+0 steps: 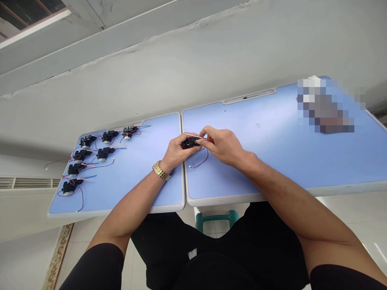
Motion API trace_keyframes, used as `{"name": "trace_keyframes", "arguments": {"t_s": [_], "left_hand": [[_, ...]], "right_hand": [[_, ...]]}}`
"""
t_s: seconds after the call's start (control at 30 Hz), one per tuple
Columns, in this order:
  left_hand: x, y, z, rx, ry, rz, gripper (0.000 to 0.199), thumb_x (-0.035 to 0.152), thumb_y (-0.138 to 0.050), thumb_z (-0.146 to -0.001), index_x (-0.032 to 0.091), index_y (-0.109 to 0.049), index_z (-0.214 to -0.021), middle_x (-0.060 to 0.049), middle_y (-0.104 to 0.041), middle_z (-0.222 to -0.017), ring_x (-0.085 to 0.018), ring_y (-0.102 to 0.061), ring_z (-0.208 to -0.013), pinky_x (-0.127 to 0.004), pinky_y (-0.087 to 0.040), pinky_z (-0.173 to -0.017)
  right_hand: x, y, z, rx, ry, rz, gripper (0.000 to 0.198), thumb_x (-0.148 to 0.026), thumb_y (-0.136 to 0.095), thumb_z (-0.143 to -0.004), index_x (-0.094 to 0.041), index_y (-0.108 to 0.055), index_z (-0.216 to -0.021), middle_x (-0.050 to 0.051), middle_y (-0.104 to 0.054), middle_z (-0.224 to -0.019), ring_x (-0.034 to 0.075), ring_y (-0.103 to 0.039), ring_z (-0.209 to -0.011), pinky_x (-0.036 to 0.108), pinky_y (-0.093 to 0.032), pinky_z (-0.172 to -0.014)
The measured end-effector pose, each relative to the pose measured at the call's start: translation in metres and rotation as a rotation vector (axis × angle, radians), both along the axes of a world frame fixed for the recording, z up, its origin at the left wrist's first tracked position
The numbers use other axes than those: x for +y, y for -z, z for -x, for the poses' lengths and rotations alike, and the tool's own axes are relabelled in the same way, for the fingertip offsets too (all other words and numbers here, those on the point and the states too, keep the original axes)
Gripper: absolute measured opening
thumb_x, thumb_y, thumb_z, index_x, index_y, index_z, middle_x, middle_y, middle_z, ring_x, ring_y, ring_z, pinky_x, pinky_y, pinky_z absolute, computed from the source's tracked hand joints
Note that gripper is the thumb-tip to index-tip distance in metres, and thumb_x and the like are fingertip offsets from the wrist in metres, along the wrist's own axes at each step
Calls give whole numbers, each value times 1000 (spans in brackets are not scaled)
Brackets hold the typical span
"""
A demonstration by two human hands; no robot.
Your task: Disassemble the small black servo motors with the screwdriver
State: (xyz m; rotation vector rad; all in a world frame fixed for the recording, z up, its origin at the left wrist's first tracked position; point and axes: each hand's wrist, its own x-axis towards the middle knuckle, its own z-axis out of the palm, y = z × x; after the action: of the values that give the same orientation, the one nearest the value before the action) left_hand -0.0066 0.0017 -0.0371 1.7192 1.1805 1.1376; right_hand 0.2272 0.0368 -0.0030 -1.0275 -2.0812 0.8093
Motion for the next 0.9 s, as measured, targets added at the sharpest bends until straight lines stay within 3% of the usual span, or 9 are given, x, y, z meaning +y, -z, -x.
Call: {"name": "trace_keyframes", "arguments": {"t_s": [0.17,0.33,0.6,0.73,0.9], "left_hand": [[0,3,0,-8,3,-10,35,43,-99,-94,26,-85,-120,-7,-88,-124,-25,-83,-116,-43,-66,-108],[0,1,0,-6,-12,0,35,43,-99,-93,25,-86,-120,-6,-88,-118,-24,-82,-109,-41,-65,-103],[0,-2,1,-7,-20,59,40,45,-100,-91,25,-86,-122,-5,-89,-118,-23,-82,-109,-40,-65,-103],[0,0,2,-15,-30,55,39,45,-100,-92,25,-86,-123,-6,-88,-118,-22,-81,-107,-38,-64,-101],[0,2,2,-9,-42,60,43,48,-99,-92,24,-85,-124,-6,-88,-118,-21,-80,-104,-37,-64,-100]], "right_hand": [[0,10,3,-26,-13,-75,20,-39,-67,-110,-29,-62,-93,-3,-66,-71,19,-57,-62,34,-39,-64],[-2,10,4,-45,-53,-127,15,-29,-60,-109,-29,-56,-94,0,-70,-77,20,-59,-65,34,-40,-65],[-2,9,2,-70,-16,-150,12,-30,-59,-109,-30,-57,-97,3,-76,-84,22,-64,-68,35,-43,-66],[9,9,-7,-100,92,-160,12,-32,-63,-107,-29,-62,-96,1,-74,-80,22,-63,-66,35,-43,-67],[29,10,-15,-472,304,-10,13,-29,-64,-105,-27,-74,-98,4,-78,-83,25,-65,-74,36,-39,-69]]}}
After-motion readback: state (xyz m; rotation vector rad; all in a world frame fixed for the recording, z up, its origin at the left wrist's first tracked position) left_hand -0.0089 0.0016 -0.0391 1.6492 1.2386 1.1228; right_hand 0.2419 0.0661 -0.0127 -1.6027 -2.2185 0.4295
